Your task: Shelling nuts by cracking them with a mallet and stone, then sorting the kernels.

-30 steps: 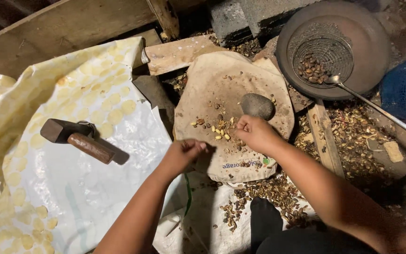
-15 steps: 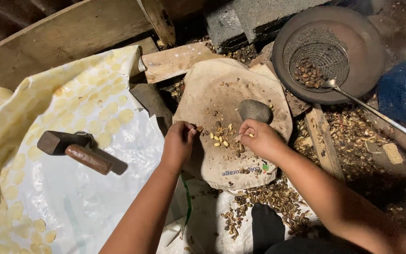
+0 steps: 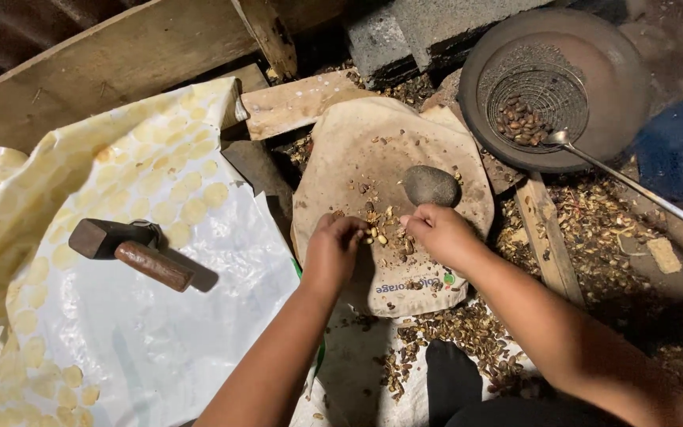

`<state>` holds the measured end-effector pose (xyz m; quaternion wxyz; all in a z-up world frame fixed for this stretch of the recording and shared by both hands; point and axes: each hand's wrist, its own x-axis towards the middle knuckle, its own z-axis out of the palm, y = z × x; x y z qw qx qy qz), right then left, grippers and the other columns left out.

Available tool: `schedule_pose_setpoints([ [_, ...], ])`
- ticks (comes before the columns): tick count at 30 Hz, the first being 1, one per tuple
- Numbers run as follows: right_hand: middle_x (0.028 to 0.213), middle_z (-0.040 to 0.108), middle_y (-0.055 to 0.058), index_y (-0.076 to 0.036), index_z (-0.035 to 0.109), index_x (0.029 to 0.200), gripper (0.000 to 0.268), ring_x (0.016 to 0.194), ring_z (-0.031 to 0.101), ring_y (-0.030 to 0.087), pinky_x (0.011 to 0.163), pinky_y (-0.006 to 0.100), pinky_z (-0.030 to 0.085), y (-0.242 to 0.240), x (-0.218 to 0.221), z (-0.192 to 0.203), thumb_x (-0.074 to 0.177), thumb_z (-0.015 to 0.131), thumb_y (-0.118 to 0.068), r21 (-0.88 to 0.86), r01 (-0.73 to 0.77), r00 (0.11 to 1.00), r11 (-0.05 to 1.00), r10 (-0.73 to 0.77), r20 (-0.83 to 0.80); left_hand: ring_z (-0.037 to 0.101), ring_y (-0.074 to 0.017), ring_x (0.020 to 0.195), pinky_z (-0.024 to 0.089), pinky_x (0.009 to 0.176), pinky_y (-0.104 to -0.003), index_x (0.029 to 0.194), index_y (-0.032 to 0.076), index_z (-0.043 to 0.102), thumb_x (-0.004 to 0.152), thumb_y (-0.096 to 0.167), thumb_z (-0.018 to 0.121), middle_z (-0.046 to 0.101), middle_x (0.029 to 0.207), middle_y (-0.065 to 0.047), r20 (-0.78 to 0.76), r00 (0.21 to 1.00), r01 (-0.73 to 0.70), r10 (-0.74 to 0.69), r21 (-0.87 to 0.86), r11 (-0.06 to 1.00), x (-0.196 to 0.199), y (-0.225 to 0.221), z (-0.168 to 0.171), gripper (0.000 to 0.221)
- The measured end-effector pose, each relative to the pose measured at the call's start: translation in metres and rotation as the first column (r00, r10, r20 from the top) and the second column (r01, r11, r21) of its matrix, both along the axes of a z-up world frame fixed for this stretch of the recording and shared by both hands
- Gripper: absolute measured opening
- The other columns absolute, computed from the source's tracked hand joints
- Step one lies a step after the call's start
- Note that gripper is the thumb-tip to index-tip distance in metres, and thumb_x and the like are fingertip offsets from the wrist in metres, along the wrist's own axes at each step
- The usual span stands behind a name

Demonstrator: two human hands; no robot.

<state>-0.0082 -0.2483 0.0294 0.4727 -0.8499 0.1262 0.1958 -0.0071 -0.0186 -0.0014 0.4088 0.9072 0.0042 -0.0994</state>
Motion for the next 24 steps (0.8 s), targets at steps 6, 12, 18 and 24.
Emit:
schedule_pose_setpoints([
  [6, 0.059, 0.062, 0.001, -0.018, 0.071, 0.082, 0.015, 0.050, 0.057, 0.019, 0.048, 0.030, 0.041, 0.010, 0.001, 0.010, 0.082, 0.077, -0.032, -0.079, -0.059, 0.998, 0.995, 0.057, -0.027, 0.071, -0.0370, 0.096, 0.063, 0.084, -0.047, 0.115, 0.017, 0.066, 0.094, 0.006, 0.060, 0.060, 0.102, -0.009, 0.071, 0.955, 0.255, -0.289, 0.303, 0.918, 0.010, -0.003, 0.010, 0.024],
  [12, 0.088, 0.067, 0.014, -0.012, 0.067, 0.092, 0.017, 0.086, 0.073, 0.037, 0.073, 0.044, 0.059, 0.032, 0.007, -0.040, 0.082, 0.079, -0.018, -0.337, -0.346, 0.857, 0.876, 0.441, 0.267, 0.070, -0.0430, 0.098, 0.063, 0.082, -0.049, 0.116, 0.010, 0.057, 0.090, 0.000, 0.056, 0.059, 0.100, -0.014, 0.077, 0.936, 0.302, -0.343, 0.323, 0.897, 0.011, 0.002, 0.016, 0.028],
  [18, 0.088, 0.071, 0.008, -0.022, 0.068, 0.093, 0.013, 0.092, 0.074, 0.030, 0.078, 0.040, 0.058, 0.032, 0.007, -0.003, 0.082, 0.072, -0.028, -0.215, -0.309, 0.946, 0.926, 0.323, 0.032, 0.069, -0.0425, 0.105, 0.055, 0.092, -0.050, 0.107, 0.019, 0.063, 0.100, 0.026, 0.058, 0.073, 0.099, -0.016, -0.106, 0.988, -0.121, 0.110, -0.103, 0.987, -0.006, 0.001, 0.014, 0.011],
  [24, 0.101, 0.069, 0.014, -0.017, 0.068, 0.099, 0.012, 0.100, 0.071, 0.038, 0.084, 0.043, 0.059, 0.043, 0.018, -0.028, 0.088, 0.062, -0.016, -0.279, -0.388, 0.853, 0.878, 0.457, 0.253, 0.072, -0.0256, 0.100, 0.061, 0.088, -0.035, 0.099, 0.022, 0.066, 0.093, 0.026, 0.070, 0.065, 0.090, -0.001, 0.083, 0.976, 0.175, -0.201, 0.244, 0.954, -0.016, -0.015, 0.007, 0.008],
])
